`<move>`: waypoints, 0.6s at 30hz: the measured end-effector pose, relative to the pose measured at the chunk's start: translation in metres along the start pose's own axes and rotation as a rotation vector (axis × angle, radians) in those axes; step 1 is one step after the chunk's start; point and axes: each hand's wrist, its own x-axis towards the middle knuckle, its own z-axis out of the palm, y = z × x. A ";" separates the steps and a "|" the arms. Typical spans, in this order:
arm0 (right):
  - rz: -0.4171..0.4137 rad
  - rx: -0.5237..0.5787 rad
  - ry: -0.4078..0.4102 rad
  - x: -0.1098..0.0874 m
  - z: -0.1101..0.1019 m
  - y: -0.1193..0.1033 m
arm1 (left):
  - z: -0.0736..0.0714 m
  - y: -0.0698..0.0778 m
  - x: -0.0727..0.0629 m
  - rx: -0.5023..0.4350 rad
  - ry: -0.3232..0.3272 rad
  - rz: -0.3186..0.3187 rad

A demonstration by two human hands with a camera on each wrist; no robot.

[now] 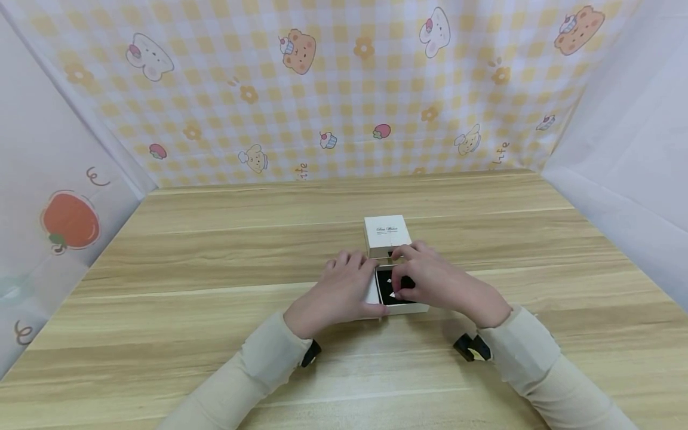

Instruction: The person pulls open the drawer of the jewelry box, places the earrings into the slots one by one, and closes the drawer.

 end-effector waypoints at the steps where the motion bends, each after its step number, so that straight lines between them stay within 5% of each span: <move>1: 0.002 0.002 0.000 0.000 0.000 0.000 | 0.000 0.000 0.000 0.002 0.001 0.001; 18: 0.050 0.029 -0.024 0.000 -0.001 -0.001 | -0.001 0.001 0.000 0.003 -0.003 -0.003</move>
